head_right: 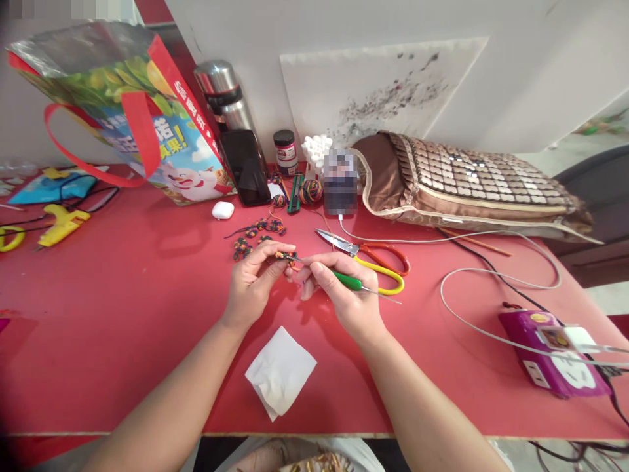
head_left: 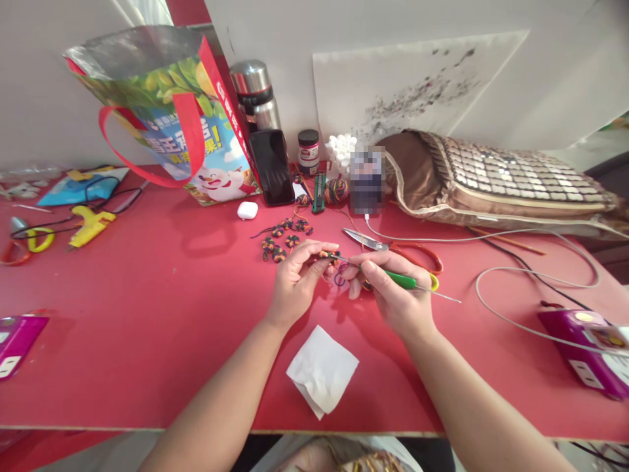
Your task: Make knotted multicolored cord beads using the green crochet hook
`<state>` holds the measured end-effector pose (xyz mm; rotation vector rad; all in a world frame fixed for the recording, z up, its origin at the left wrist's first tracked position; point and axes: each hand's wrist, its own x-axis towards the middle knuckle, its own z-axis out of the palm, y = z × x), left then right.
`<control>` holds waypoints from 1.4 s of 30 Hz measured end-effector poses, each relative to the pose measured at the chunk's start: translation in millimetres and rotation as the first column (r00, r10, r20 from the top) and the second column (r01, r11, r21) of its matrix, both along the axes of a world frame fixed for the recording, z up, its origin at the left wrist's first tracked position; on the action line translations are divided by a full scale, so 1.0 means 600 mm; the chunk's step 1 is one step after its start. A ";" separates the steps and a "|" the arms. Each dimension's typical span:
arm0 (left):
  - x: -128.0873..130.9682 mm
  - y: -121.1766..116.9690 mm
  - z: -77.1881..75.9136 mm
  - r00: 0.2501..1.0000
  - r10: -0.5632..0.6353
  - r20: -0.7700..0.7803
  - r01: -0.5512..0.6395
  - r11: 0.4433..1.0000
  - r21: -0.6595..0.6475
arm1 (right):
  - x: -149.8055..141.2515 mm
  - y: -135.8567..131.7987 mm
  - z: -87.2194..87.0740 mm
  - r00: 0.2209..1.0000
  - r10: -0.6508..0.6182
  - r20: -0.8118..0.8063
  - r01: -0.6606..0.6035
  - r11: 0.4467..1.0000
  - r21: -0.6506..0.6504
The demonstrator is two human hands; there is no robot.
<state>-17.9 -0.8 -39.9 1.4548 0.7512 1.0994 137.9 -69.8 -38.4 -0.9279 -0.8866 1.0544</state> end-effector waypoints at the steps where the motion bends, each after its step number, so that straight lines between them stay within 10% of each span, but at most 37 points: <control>1: 0.000 0.000 0.000 1.000 -0.002 -0.005 0.002 1.000 0.007 | 0.000 0.000 0.001 1.000 0.000 0.010 0.000 1.000 -0.003; 16: -0.001 -0.003 -0.019 0.997 0.029 -0.067 -0.022 0.995 0.101 | 0.004 0.006 -0.002 0.950 -0.219 0.222 0.223 0.975 0.007; 21: -0.002 -0.002 -0.018 0.997 0.001 -0.073 0.011 0.986 0.165 | 0.005 0.014 -0.011 0.818 -0.115 0.564 0.126 0.992 0.019; 32: 0.003 0.000 -0.014 0.991 0.131 -0.039 -0.128 0.989 0.071 | 0.007 0.015 -0.011 0.750 -0.127 0.649 0.100 0.992 0.079; 42: 0.005 0.002 -0.017 0.988 0.059 -0.144 -0.032 0.982 0.184 | 0.005 0.013 -0.006 0.991 -0.028 0.133 0.036 0.998 -0.060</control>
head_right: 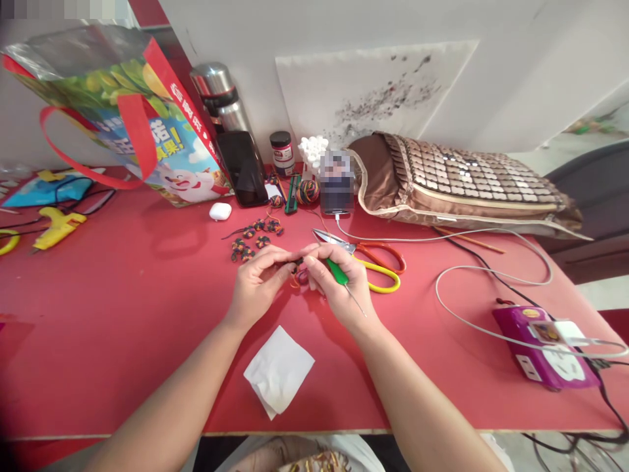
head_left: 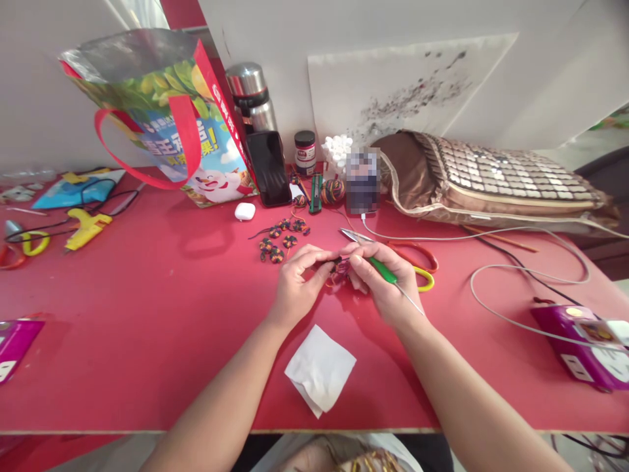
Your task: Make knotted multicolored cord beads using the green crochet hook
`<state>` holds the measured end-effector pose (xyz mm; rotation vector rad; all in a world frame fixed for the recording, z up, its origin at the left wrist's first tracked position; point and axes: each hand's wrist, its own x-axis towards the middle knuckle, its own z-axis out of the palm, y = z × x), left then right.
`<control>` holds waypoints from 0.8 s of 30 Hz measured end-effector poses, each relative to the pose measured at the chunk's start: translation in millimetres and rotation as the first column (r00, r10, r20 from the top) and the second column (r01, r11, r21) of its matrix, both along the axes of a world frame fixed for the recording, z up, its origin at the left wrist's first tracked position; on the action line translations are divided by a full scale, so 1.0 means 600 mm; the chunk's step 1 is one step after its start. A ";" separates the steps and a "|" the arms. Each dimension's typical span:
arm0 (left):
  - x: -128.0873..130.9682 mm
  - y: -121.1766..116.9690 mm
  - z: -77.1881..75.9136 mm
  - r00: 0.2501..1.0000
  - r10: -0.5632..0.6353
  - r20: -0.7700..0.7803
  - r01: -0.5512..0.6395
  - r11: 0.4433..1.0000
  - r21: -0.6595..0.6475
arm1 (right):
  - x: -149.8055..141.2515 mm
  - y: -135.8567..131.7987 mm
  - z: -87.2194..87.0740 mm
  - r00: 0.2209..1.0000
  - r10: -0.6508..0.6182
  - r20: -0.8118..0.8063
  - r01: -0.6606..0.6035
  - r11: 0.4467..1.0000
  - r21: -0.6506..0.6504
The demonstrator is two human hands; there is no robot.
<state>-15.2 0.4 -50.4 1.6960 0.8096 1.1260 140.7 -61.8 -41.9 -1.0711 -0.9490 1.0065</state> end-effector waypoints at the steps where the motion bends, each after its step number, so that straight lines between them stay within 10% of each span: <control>1: 0.001 -0.001 0.000 1.000 -0.019 0.002 0.019 1.000 0.014 | -0.001 -0.001 0.001 0.999 0.023 -0.026 -0.023 1.000 0.003; 10: 0.004 -0.003 -0.005 0.995 0.021 -0.102 -0.003 0.985 0.175 | -0.008 -0.004 0.002 0.966 0.240 -0.100 -0.243 0.970 -0.027; 16: 0.008 -0.005 -0.012 0.990 0.063 -0.124 -0.040 0.982 0.186 | -0.010 -0.008 0.004 0.976 0.100 0.194 -0.108 0.994 0.032; 24: 0.008 -0.002 -0.006 0.999 0.028 -0.045 -0.025 0.997 0.069 | -0.009 -0.011 0.000 0.978 0.056 0.202 -0.068 0.996 0.051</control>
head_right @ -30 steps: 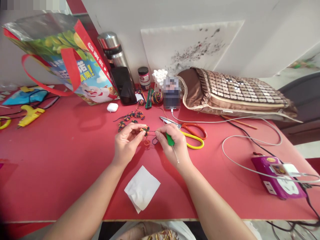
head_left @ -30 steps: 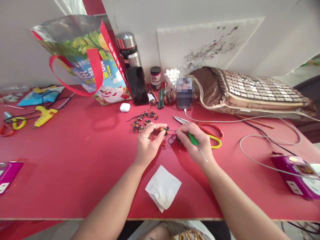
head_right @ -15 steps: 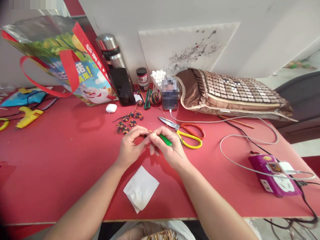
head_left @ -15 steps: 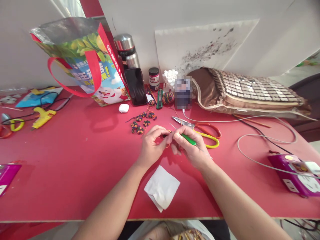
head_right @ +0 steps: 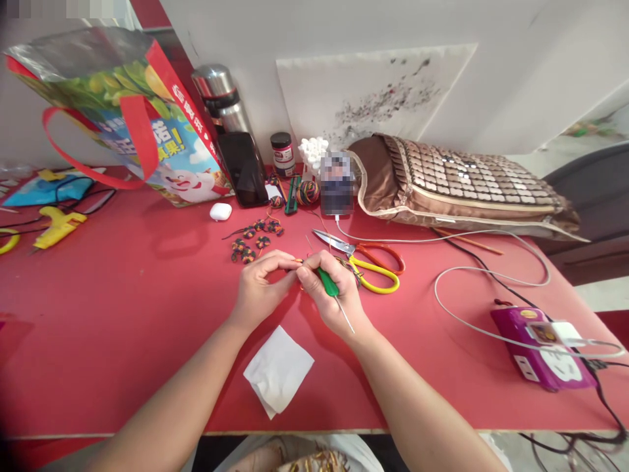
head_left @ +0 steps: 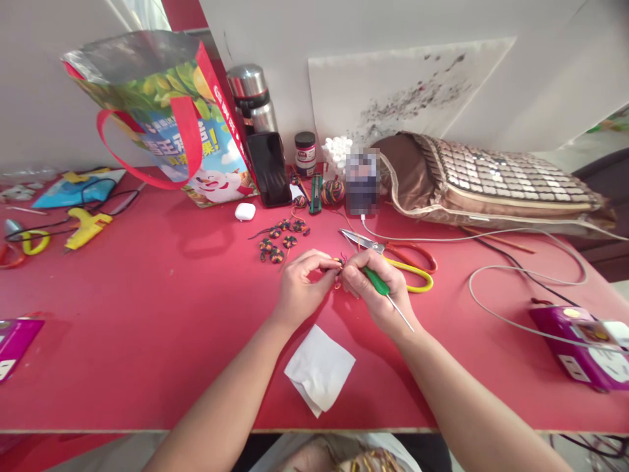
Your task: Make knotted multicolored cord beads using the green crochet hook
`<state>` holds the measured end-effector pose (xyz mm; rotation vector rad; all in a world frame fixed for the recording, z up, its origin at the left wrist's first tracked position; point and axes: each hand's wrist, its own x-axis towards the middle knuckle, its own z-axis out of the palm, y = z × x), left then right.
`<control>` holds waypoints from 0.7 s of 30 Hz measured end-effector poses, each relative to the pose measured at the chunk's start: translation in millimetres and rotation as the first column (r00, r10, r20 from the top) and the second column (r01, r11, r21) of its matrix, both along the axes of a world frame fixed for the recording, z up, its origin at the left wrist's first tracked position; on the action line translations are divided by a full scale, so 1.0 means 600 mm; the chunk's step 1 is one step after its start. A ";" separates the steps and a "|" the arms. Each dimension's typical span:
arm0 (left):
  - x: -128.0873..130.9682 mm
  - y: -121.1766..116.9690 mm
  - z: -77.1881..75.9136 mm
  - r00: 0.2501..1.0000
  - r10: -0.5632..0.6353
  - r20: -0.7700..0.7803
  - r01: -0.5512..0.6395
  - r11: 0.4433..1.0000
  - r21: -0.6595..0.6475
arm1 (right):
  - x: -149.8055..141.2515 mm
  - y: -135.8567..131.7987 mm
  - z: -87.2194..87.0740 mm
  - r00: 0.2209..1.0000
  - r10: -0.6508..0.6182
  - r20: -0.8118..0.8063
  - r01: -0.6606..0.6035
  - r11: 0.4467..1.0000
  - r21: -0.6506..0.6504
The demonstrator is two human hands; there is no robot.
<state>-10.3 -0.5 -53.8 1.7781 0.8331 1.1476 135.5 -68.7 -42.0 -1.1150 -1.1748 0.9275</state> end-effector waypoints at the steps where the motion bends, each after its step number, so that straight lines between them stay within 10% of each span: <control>1: 0.000 0.001 0.001 0.999 -0.010 0.036 0.012 0.999 -0.052 | 0.000 0.000 0.000 1.000 0.005 -0.003 -0.005 1.000 0.003; 8: 0.000 -0.002 0.008 0.966 0.022 0.259 0.090 0.906 -0.413 | 0.002 0.001 0.001 0.999 -0.021 0.050 0.021 1.000 0.012; 21: -0.005 -0.004 0.017 0.966 0.069 0.249 0.044 0.906 -0.420 | 0.008 0.006 0.009 0.995 -0.092 0.049 0.079 0.973 0.216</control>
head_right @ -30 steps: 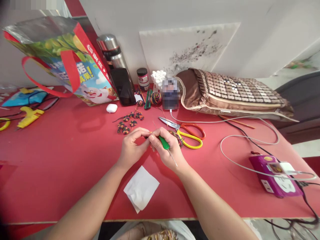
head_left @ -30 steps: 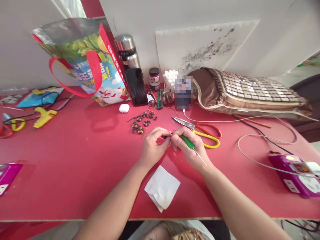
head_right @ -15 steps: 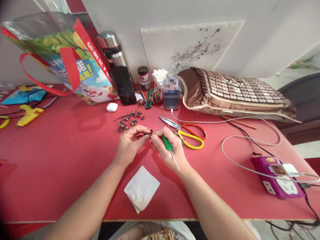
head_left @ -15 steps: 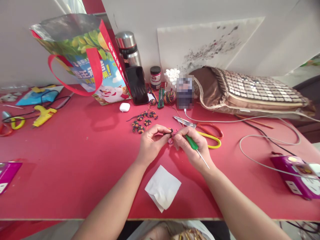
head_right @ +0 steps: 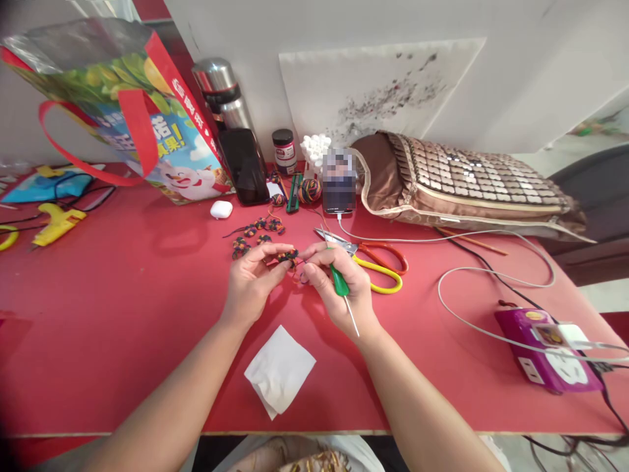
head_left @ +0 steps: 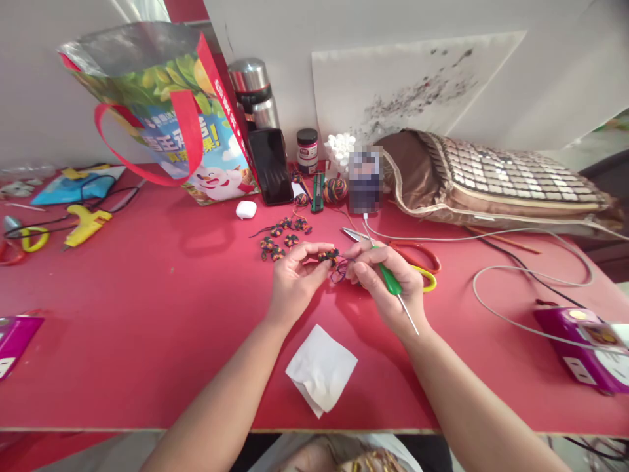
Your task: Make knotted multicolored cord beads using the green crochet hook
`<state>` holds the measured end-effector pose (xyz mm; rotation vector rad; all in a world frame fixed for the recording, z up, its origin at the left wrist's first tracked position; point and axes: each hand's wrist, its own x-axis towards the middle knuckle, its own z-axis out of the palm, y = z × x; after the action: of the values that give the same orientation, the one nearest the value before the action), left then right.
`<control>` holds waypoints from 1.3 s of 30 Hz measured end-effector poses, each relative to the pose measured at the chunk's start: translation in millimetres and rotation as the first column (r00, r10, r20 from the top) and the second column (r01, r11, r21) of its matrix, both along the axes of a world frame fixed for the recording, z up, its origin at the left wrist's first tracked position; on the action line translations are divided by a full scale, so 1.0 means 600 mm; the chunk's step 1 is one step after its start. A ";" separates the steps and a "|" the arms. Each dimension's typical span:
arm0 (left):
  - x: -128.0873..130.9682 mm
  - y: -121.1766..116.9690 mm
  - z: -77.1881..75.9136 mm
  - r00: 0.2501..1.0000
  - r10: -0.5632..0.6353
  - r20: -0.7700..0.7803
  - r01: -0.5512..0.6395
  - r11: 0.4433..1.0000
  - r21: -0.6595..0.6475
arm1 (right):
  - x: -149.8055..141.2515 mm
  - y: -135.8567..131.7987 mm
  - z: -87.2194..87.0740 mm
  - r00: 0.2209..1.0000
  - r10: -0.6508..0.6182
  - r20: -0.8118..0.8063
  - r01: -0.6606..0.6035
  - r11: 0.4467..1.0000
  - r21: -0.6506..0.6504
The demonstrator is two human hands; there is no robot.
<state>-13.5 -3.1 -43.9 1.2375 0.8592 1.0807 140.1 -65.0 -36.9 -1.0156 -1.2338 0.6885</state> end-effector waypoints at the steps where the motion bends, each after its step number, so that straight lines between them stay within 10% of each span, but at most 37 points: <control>1: 0.000 0.000 0.001 1.000 0.005 -0.005 -0.005 1.000 0.007 | 0.002 0.001 -0.001 1.000 -0.020 0.024 0.020 1.000 0.018; 10: -0.003 0.001 0.002 0.998 0.029 -0.055 -0.027 0.999 0.038 | 0.011 -0.001 -0.002 0.996 -0.051 0.070 0.048 0.997 0.054; 16: -0.002 0.001 0.004 0.997 0.024 -0.073 -0.014 0.991 0.134 | 0.001 0.000 -0.008 0.915 0.157 -0.373 -0.200 0.977 -0.078; 22: 0.002 -0.001 0.004 0.984 0.010 -0.179 0.042 0.956 0.289 | 0.000 0.006 0.003 0.868 0.051 -0.494 -0.146 0.977 -0.156; 32: 0.004 -0.008 0.006 0.986 -0.159 0.042 0.162 0.983 -0.083 | 0.006 0.013 -0.003 0.814 -0.001 -0.581 -0.128 0.975 -0.181; 39: 0.004 -0.007 0.007 0.993 -0.110 0.044 0.113 0.989 -0.091 | 0.007 0.012 -0.002 0.873 -0.046 -0.486 -0.055 0.980 -0.192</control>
<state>-11.2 -7.5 -39.5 1.1690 0.7926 0.9614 144.1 -57.9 -38.0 -0.9235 -0.7306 1.0187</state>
